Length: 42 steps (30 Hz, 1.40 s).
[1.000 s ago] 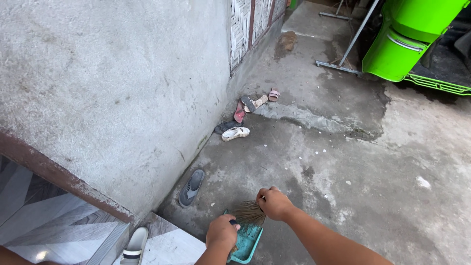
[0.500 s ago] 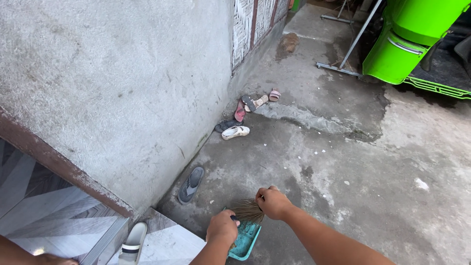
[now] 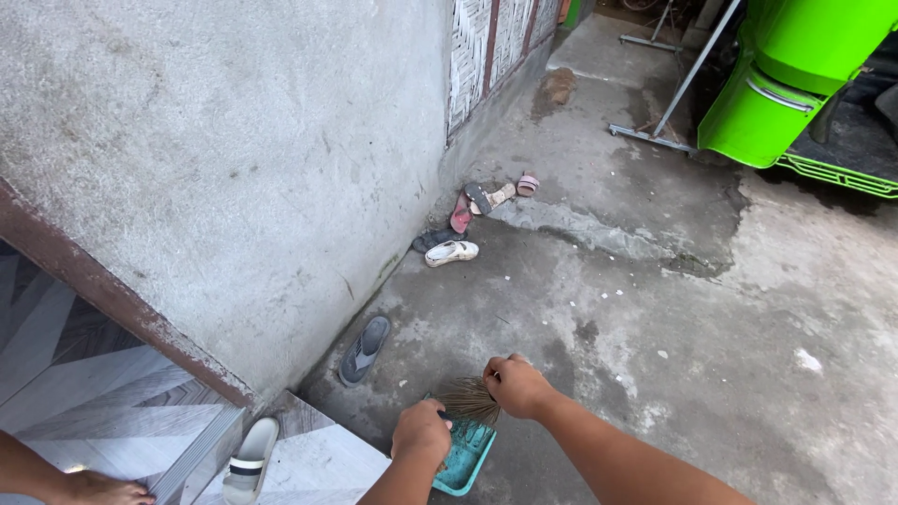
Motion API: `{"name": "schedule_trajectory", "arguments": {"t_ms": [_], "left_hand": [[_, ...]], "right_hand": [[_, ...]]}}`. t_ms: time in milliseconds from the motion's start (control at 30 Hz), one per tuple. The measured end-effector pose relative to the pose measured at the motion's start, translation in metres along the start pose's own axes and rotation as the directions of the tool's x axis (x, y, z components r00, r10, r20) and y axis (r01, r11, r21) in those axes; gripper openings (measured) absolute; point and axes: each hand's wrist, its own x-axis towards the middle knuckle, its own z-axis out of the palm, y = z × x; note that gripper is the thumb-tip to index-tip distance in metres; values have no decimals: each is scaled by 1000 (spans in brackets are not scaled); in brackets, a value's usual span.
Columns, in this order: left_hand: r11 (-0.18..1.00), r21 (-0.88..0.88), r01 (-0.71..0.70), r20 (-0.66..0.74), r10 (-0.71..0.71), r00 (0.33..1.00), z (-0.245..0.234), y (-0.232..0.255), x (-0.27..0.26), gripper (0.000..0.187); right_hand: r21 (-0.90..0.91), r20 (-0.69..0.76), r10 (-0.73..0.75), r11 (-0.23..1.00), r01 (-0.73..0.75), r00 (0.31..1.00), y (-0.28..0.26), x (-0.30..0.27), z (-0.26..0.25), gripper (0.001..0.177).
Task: Sweeping debris off a concrete floor into a dustpan using a small broom.
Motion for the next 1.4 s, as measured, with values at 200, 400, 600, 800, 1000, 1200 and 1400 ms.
{"name": "schedule_trajectory", "arguments": {"t_ms": [200, 400, 600, 800, 1000, 1200, 1400], "left_hand": [[998, 9, 63, 81, -64, 995, -4, 6, -2, 37], [999, 16, 39, 67, -40, 997, -4, 10, -9, 37], [1000, -7, 25, 65, -25, 998, -3, 10, -10, 36], [1000, -14, 18, 50, -17, 999, 1, 5, -7, 37], [999, -43, -25, 13, 26, 1000, -1, 5, -11, 34], [994, -90, -58, 16, 59, 998, 16, -1, -3, 31], [991, -107, -83, -40, 79, 996, 21, -7, -6, 28]], "right_hand": [[3, 33, 16, 1000, -16, 999, 3, 0, -4, 28], [-1, 65, 16, 1000, -16, 998, 7, 0, -7, 29], [-14, 63, 23, 1000, -22, 998, 11, 1, -8, 30], [0, 48, 12, 1000, -12, 999, 13, 3, -4, 30], [-9, 9, -40, 999, 40, 999, 13, 7, -1, 28], [-19, -10, -88, 996, 87, 996, -3, -6, -12, 29], [233, 352, 130, 947, -221, 927, -35, -30, -46, 34]]}}
